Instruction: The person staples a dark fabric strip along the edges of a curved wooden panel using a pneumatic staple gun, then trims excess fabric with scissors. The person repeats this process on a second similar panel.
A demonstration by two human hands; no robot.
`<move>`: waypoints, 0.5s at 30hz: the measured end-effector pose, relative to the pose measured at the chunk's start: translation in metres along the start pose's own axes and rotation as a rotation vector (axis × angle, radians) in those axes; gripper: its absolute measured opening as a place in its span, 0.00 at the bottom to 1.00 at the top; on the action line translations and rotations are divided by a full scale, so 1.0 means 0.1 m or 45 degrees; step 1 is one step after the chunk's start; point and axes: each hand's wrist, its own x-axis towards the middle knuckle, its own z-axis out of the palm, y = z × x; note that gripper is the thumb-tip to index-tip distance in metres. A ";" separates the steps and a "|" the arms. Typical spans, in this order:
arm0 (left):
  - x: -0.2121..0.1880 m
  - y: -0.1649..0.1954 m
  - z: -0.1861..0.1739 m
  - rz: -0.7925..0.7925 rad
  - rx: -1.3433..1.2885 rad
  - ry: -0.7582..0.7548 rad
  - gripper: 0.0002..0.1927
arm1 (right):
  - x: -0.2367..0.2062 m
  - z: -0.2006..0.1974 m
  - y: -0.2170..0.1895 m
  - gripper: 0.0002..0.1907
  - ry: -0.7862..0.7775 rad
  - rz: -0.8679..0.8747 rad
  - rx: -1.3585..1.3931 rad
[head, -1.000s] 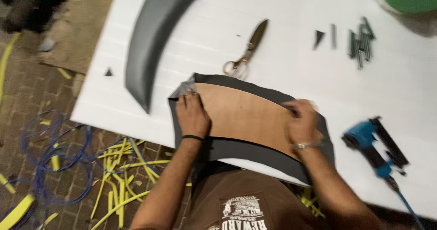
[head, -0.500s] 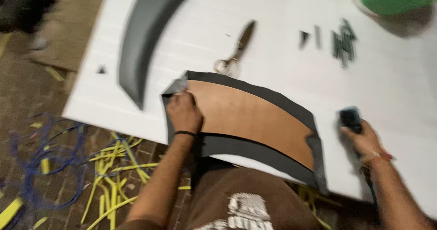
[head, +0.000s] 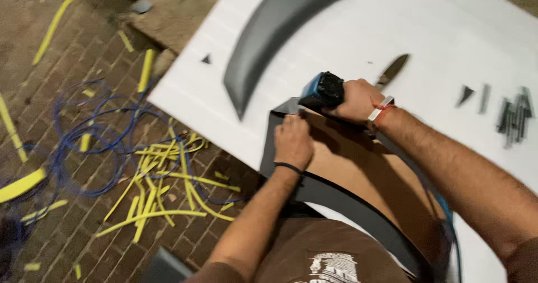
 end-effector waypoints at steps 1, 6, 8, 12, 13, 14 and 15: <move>0.01 -0.02 -0.01 0.005 -0.045 0.006 0.16 | 0.12 0.04 -0.09 0.29 -0.025 -0.009 0.001; -0.03 -0.09 -0.08 0.008 -0.193 0.086 0.09 | 0.33 0.10 -0.24 0.27 -0.150 0.002 -0.037; -0.05 -0.11 -0.09 0.033 -0.161 0.157 0.09 | 0.34 0.10 -0.26 0.27 -0.211 0.040 -0.113; -0.10 -0.16 -0.04 0.063 -0.271 0.268 0.09 | 0.29 0.08 -0.29 0.27 -0.274 0.105 -0.184; -0.11 -0.18 -0.02 0.021 -0.338 0.227 0.09 | 0.27 0.08 -0.30 0.27 -0.261 0.108 -0.185; -0.13 -0.20 0.00 -0.021 -0.403 0.186 0.09 | 0.26 0.08 -0.30 0.27 -0.248 0.110 -0.185; -0.15 -0.22 0.02 -0.061 -0.465 0.145 0.08 | 0.25 0.08 -0.30 0.27 -0.234 0.111 -0.185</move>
